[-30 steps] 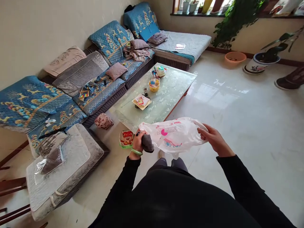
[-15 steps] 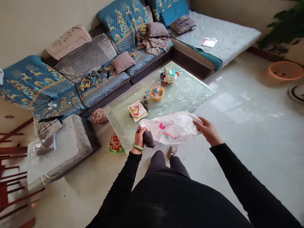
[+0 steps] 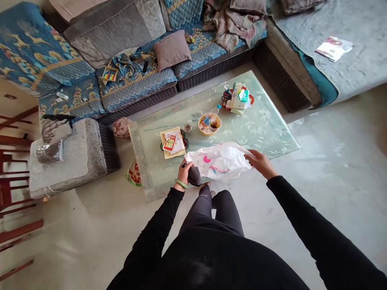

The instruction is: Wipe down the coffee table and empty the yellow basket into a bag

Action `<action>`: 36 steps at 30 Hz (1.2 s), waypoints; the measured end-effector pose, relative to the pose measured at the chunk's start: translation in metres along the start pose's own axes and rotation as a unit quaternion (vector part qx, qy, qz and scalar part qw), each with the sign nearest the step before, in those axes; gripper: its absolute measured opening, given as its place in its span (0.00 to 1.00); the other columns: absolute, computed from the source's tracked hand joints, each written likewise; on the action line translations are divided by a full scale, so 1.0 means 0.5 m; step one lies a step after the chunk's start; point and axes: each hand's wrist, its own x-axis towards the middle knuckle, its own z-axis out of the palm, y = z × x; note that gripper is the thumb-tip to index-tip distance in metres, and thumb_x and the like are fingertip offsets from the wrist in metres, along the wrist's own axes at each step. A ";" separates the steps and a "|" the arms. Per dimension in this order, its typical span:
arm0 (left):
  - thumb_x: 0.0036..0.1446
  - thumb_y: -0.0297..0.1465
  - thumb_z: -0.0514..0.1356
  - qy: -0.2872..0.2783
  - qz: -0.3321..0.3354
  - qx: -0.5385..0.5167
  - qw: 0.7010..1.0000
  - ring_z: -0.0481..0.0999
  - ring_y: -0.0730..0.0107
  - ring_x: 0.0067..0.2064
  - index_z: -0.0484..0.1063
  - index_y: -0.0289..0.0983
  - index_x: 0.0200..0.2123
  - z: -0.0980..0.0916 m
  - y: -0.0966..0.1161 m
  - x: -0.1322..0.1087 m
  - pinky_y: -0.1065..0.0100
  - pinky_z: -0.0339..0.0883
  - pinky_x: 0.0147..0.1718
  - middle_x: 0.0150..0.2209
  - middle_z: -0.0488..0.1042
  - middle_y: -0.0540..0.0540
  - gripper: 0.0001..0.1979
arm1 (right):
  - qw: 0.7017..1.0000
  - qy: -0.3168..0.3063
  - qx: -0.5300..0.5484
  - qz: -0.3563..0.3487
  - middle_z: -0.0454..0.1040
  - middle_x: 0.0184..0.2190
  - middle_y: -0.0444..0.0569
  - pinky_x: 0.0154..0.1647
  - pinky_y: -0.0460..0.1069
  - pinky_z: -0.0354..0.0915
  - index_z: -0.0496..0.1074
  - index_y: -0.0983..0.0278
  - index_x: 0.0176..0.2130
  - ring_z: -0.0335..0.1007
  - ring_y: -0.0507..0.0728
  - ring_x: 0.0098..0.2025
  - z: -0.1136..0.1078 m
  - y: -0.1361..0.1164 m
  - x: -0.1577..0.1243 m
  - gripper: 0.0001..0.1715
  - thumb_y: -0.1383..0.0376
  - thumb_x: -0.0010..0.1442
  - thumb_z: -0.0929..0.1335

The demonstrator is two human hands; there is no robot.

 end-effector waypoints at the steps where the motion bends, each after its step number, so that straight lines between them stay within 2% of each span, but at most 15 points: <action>1: 0.45 0.40 0.73 0.002 -0.005 0.001 1.000 0.70 0.71 0.27 0.75 0.39 0.32 0.008 -0.001 0.010 0.67 0.66 0.33 0.24 0.73 0.54 0.15 | 0.999 -0.034 -0.019 0.004 0.82 0.40 0.55 0.35 0.53 0.70 0.77 0.64 0.54 0.76 0.59 0.35 -0.017 0.000 0.015 0.41 0.40 0.52 0.72; 4: 0.46 0.40 0.72 0.010 -0.019 0.000 1.000 0.70 0.71 0.27 0.76 0.39 0.33 0.030 -0.002 0.036 0.67 0.66 0.33 0.23 0.73 0.54 0.15 | 0.990 -0.081 -0.118 0.000 0.82 0.48 0.59 0.43 0.56 0.74 0.76 0.62 0.57 0.81 0.66 0.45 -0.074 -0.013 0.073 0.45 0.34 0.55 0.70; 7: 0.47 0.40 0.72 0.021 -0.027 -0.002 0.999 0.70 0.71 0.27 0.76 0.38 0.34 0.051 -0.006 0.060 0.67 0.66 0.33 0.23 0.73 0.54 0.15 | 0.973 -0.026 -0.218 -0.067 0.79 0.56 0.62 0.54 0.62 0.74 0.76 0.61 0.59 0.79 0.71 0.54 -0.107 -0.050 0.164 0.49 0.30 0.55 0.69; 9: 0.48 0.41 0.72 0.030 -0.027 -0.003 0.999 0.70 0.71 0.27 0.76 0.38 0.33 0.066 -0.009 0.075 0.67 0.66 0.34 0.24 0.74 0.53 0.15 | 0.957 0.001 -0.256 -0.134 0.74 0.62 0.65 0.61 0.66 0.70 0.73 0.62 0.63 0.75 0.74 0.60 -0.092 -0.086 0.243 0.52 0.30 0.55 0.70; 11: 0.49 0.41 0.72 0.040 -0.025 -0.006 0.999 0.71 0.72 0.28 0.75 0.38 0.31 0.081 -0.012 0.085 0.68 0.66 0.34 0.24 0.74 0.53 0.14 | 0.941 -0.003 -0.278 -0.194 0.68 0.67 0.68 0.67 0.68 0.64 0.68 0.66 0.67 0.68 0.76 0.66 -0.041 -0.122 0.329 0.56 0.33 0.55 0.72; 13: 0.50 0.41 0.72 0.053 -0.024 -0.010 0.998 0.71 0.71 0.28 0.75 0.39 0.31 0.097 -0.013 0.092 0.68 0.66 0.34 0.24 0.74 0.53 0.14 | 0.929 -0.023 -0.291 -0.228 0.61 0.71 0.72 0.72 0.68 0.57 0.63 0.72 0.70 0.59 0.77 0.71 0.037 -0.152 0.413 0.60 0.37 0.55 0.74; 16: 0.51 0.41 0.72 0.076 -0.028 -0.015 0.997 0.70 0.71 0.27 0.77 0.39 0.33 0.117 -0.015 0.095 0.67 0.66 0.33 0.24 0.73 0.53 0.14 | 0.925 -0.040 -0.315 -0.208 0.54 0.73 0.77 0.73 0.70 0.53 0.55 0.76 0.72 0.50 0.79 0.74 0.163 -0.172 0.512 0.66 0.41 0.53 0.77; 18: 0.51 0.42 0.72 0.092 -0.033 -0.020 0.995 0.70 0.71 0.27 0.77 0.39 0.33 0.128 -0.016 0.094 0.67 0.67 0.33 0.23 0.72 0.53 0.14 | 0.927 -0.033 -0.330 -0.175 0.54 0.72 0.78 0.72 0.70 0.53 0.52 0.77 0.72 0.49 0.79 0.73 0.228 -0.169 0.553 0.69 0.43 0.50 0.79; 20: 0.50 0.42 0.72 0.107 -0.034 -0.027 0.993 0.71 0.71 0.27 0.76 0.39 0.32 0.136 -0.018 0.093 0.67 0.67 0.33 0.23 0.72 0.53 0.14 | 0.930 -0.020 -0.336 -0.151 0.57 0.69 0.78 0.70 0.70 0.55 0.51 0.77 0.71 0.51 0.78 0.71 0.270 -0.158 0.572 0.71 0.44 0.48 0.80; 22: 0.50 0.41 0.73 0.120 -0.031 -0.038 0.992 0.71 0.71 0.27 0.77 0.39 0.32 0.142 -0.021 0.091 0.67 0.68 0.33 0.23 0.73 0.53 0.14 | 0.932 -0.010 -0.333 -0.145 0.58 0.67 0.78 0.69 0.70 0.56 0.50 0.76 0.71 0.53 0.78 0.69 0.290 -0.144 0.575 0.71 0.45 0.48 0.80; 25: 0.50 0.40 0.73 0.131 -0.032 -0.060 0.989 0.72 0.71 0.27 0.79 0.39 0.37 0.148 -0.026 0.089 0.67 0.68 0.33 0.23 0.73 0.53 0.15 | 0.930 -0.007 -0.330 -0.162 0.54 0.69 0.78 0.69 0.70 0.55 0.47 0.76 0.72 0.51 0.78 0.69 0.296 -0.128 0.567 0.69 0.49 0.50 0.80; 28: 0.52 0.40 0.73 0.127 -0.036 -0.068 0.989 0.72 0.71 0.28 0.79 0.38 0.40 0.151 -0.032 0.091 0.67 0.68 0.32 0.24 0.74 0.53 0.16 | 0.930 -0.016 -0.324 -0.173 0.53 0.68 0.76 0.70 0.70 0.56 0.48 0.77 0.72 0.50 0.77 0.69 0.292 -0.129 0.561 0.63 0.54 0.54 0.77; 32: 0.51 0.41 0.72 0.124 -0.039 -0.059 0.990 0.71 0.70 0.28 0.78 0.39 0.39 0.149 -0.034 0.099 0.67 0.67 0.32 0.24 0.73 0.53 0.16 | 0.942 -0.022 -0.284 -0.180 0.55 0.67 0.74 0.72 0.69 0.53 0.52 0.76 0.70 0.50 0.75 0.67 0.270 -0.157 0.559 0.55 0.52 0.59 0.75; 34: 0.50 0.41 0.72 0.124 -0.037 -0.059 0.990 0.70 0.71 0.28 0.77 0.39 0.35 0.146 -0.032 0.103 0.67 0.67 0.32 0.24 0.73 0.52 0.15 | 0.939 -0.022 -0.279 -0.197 0.56 0.66 0.73 0.73 0.68 0.52 0.54 0.73 0.69 0.50 0.74 0.67 0.238 -0.181 0.548 0.54 0.50 0.58 0.75; 36: 0.50 0.41 0.72 0.123 -0.033 -0.062 0.990 0.70 0.71 0.28 0.75 0.39 0.32 0.143 -0.029 0.106 0.68 0.66 0.33 0.24 0.72 0.52 0.14 | 0.927 -0.018 -0.288 -0.237 0.58 0.66 0.71 0.74 0.67 0.51 0.55 0.71 0.69 0.51 0.74 0.68 0.187 -0.209 0.520 0.53 0.50 0.58 0.76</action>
